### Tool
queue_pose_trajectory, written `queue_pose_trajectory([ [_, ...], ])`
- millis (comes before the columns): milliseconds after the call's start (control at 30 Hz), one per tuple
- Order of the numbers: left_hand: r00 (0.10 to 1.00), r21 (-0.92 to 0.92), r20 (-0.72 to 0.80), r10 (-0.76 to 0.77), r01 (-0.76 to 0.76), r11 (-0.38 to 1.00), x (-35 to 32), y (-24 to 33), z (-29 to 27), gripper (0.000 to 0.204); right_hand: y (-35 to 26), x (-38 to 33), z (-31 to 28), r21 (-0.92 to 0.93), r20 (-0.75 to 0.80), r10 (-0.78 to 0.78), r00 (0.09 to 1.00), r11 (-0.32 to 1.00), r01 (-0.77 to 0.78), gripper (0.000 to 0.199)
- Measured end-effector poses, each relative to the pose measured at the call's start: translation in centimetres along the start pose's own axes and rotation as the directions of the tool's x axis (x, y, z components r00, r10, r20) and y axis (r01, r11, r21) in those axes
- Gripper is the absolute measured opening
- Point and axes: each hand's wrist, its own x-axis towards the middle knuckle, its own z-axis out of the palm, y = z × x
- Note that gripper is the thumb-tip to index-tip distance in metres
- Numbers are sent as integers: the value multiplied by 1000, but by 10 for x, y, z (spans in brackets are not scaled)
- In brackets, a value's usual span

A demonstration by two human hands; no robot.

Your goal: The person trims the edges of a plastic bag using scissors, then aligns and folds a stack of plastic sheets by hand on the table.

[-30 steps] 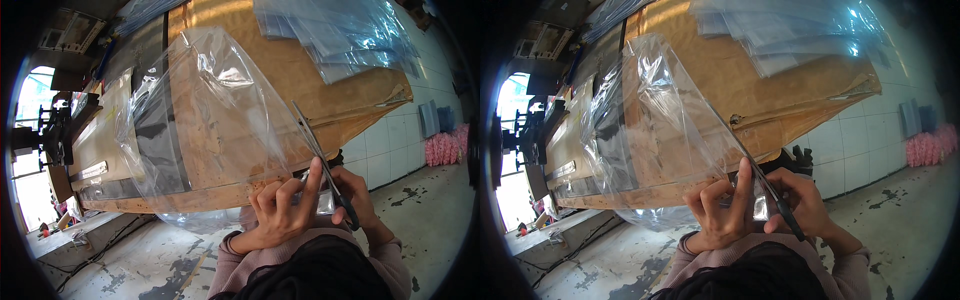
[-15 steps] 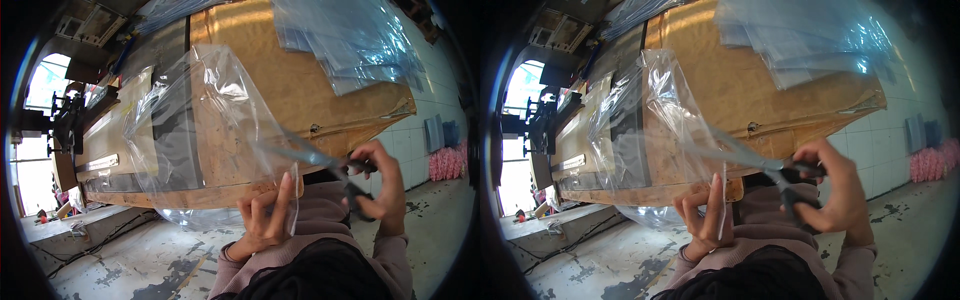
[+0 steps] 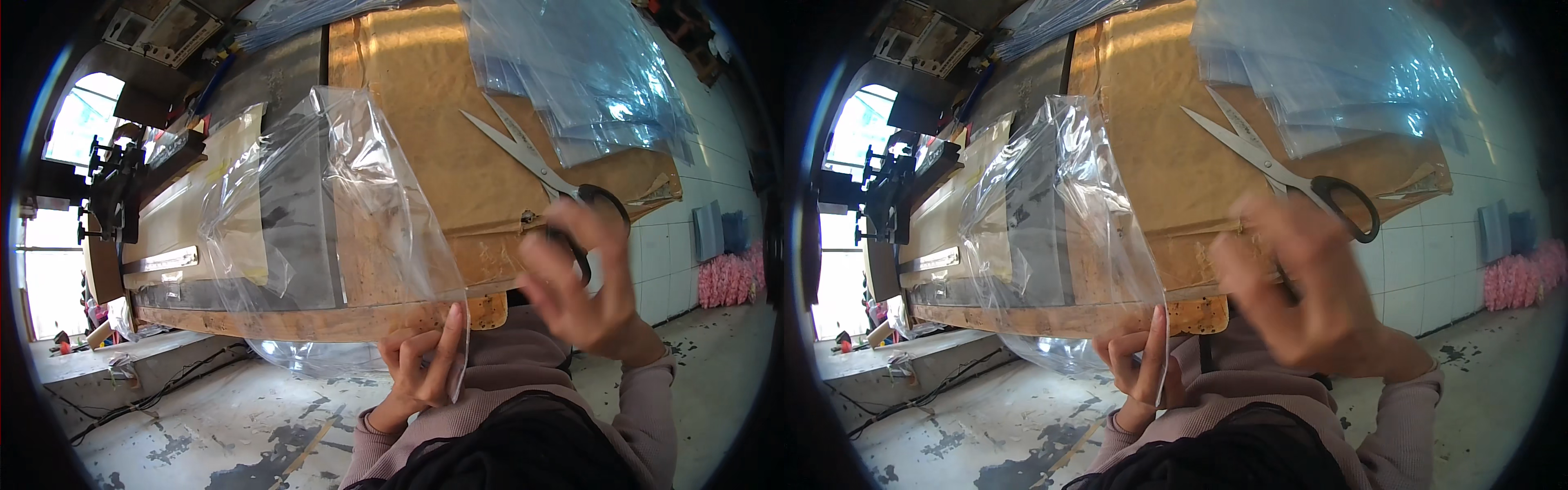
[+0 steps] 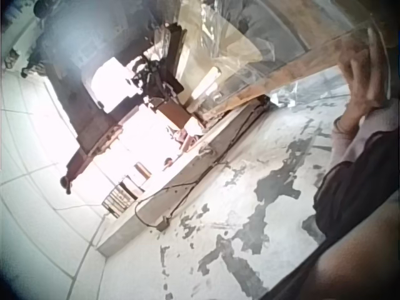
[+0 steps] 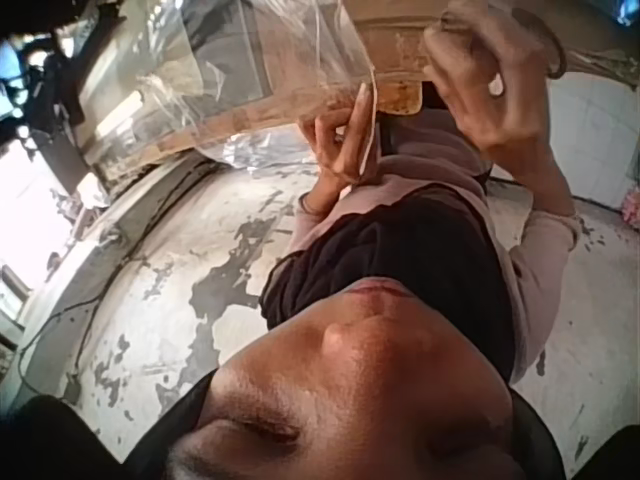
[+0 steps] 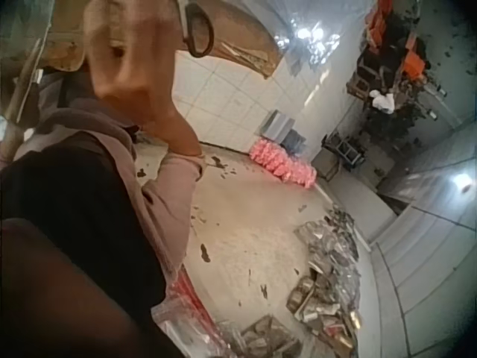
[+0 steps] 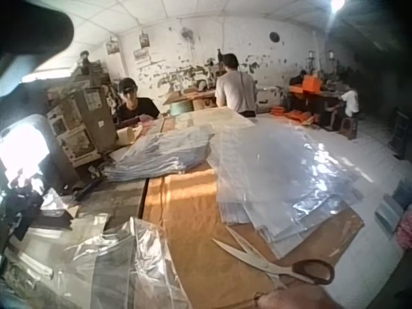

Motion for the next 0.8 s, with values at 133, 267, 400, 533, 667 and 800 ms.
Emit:
queue_pose_trajectory([
  [133,999,-15,34,37,-36,999,0,3,-3,46,-9,3,20,85,-45,-346,937,933,349,17],
  [267,996,23,36,80,-81,996,-1,4,-2,47,-6,2,26,32,-79,-436,897,898,439,15],
  [400,996,20,41,73,-74,997,-1,4,-2,46,-5,2,27,-20,-59,-469,881,883,468,16],
  [533,997,-10,29,78,-77,997,-2,3,-2,45,-5,6,25,7,-60,-467,882,883,468,17],
  [667,996,-5,38,75,-75,997,-10,0,-2,43,-8,10,23,70,-73,-390,918,916,395,17],
  [800,991,-19,44,128,-127,992,-10,1,-4,43,4,29,29,0,-99,-290,952,956,292,18],
])
